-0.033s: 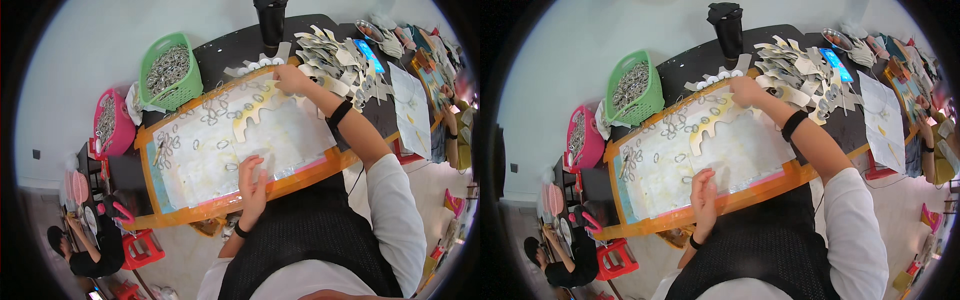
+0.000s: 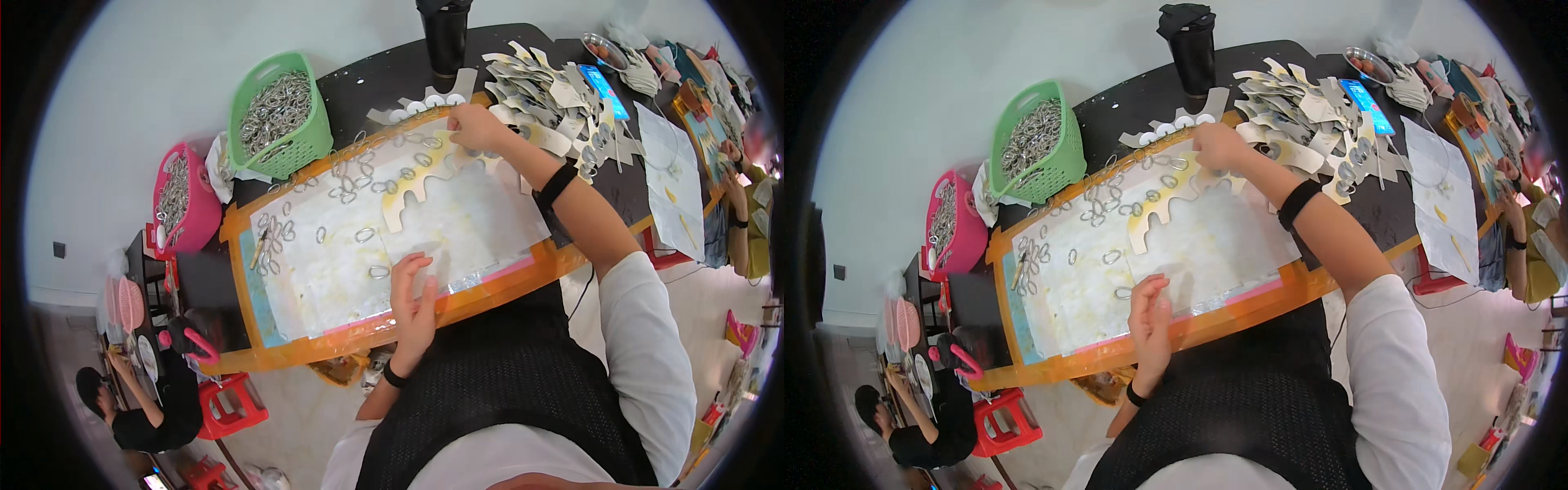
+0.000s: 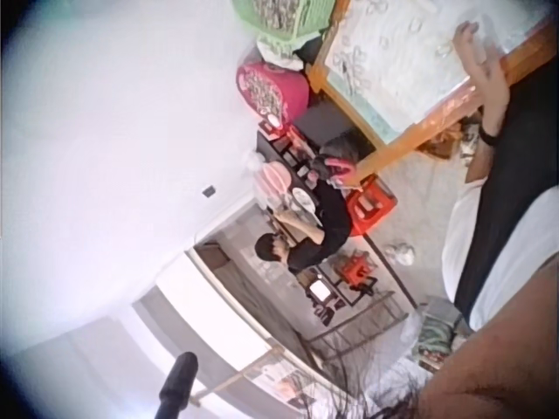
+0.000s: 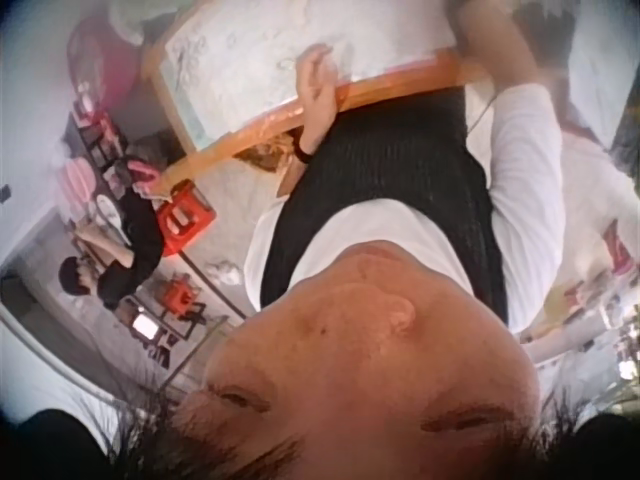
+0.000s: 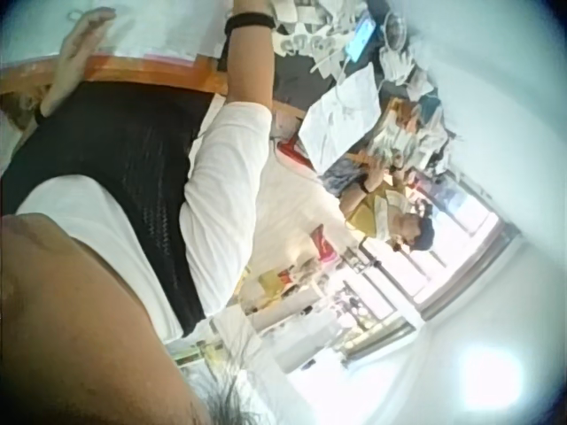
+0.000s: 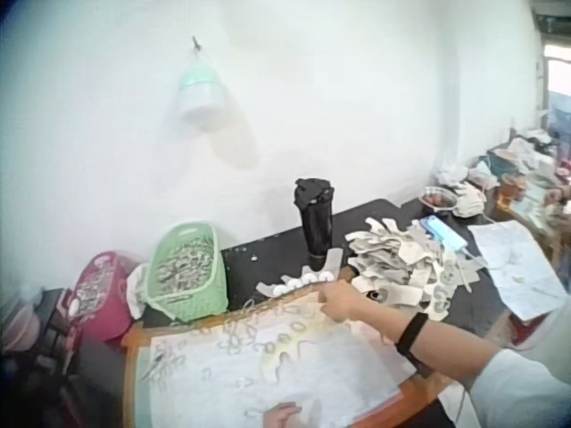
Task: Applying small decorative or functional components to shoe upper material.
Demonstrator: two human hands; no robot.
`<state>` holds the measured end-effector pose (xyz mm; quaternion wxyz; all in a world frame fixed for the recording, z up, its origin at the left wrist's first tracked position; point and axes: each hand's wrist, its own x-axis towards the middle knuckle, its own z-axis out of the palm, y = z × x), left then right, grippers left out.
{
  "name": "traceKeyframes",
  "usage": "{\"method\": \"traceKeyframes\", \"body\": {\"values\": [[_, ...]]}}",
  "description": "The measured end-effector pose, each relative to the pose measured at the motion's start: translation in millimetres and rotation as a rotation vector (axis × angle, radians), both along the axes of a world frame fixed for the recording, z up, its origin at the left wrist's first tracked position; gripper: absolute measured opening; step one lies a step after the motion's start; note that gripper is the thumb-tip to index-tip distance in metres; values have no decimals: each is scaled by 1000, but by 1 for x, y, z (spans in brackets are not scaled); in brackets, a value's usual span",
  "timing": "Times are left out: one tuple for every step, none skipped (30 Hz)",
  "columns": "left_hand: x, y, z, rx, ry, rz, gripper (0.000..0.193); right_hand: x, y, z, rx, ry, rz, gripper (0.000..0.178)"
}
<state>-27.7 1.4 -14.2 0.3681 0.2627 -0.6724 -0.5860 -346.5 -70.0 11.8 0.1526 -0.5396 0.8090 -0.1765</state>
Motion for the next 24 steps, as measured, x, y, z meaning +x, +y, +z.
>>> {"method": "traceKeyframes", "body": {"values": [[-1,0,1,-2,0,-4,25,0,1,3,-93,-43,-26,14],[-3,1,4,-3,0,-10,24,1,1,5,-243,-123,-35,15],[-5,0,6,-5,1,-18,24,1,1,8,-393,-201,-45,16],[-6,-1,7,1,5,-36,25,4,0,12,-542,-281,-52,17],[-6,-2,7,11,5,-53,26,15,1,24,-548,-390,-82,18],[-6,-2,6,21,5,-70,27,27,2,35,-554,-498,-114,19],[-7,-2,6,79,32,-86,28,39,8,45,-559,-602,-150,21],[-8,-1,7,135,55,-102,28,51,15,47,-582,-630,-149,22],[-9,-1,8,191,79,-116,29,64,24,47,-604,-659,-147,24],[-10,-1,9,269,118,-126,30,78,33,47,-627,-690,-142,26],[-12,-2,11,348,160,-137,32,89,49,49,-526,-785,-145,29],[-16,-2,12,427,200,-149,35,98,68,47,-422,-879,-150,33],[-23,-1,20,548,267,-141,32,108,86,48,-385,-1032,-155,35],[-32,0,30,672,331,-140,29,116,104,46,-349,-1182,-170,37],[-36,3,35,797,391,-138,26,122,120,42,-333,-1229,-183,37],[-34,4,32,796,374,-143,23,130,132,39,-315,-1283,-184,38],[-31,5,24,799,357,-150,20,138,143,35,-294,-1335,-190,39],[-29,6,20,803,339,-158,18,146,153,33,-303,-1348,-195,39],[-28,7,19,799,291,-132,17,152,163,32,-312,-1359,-202,38],[-27,9,18,794,242,-106,15,155,171,30,-322,-1370,-208,38],[-27,10,18,789,193,-80,14,156,179,26,-302,-1333,-187,41],[-26,12,18,783,145,-54,13,157,181,26,-341,-1301,-204,42],[-27,13,19,744,146,-66,13,158,182,27,-380,-1268,-220,42],[-30,13,20,704,148,-77,12,160,183,26,-416,-1235,-235,43]]}}
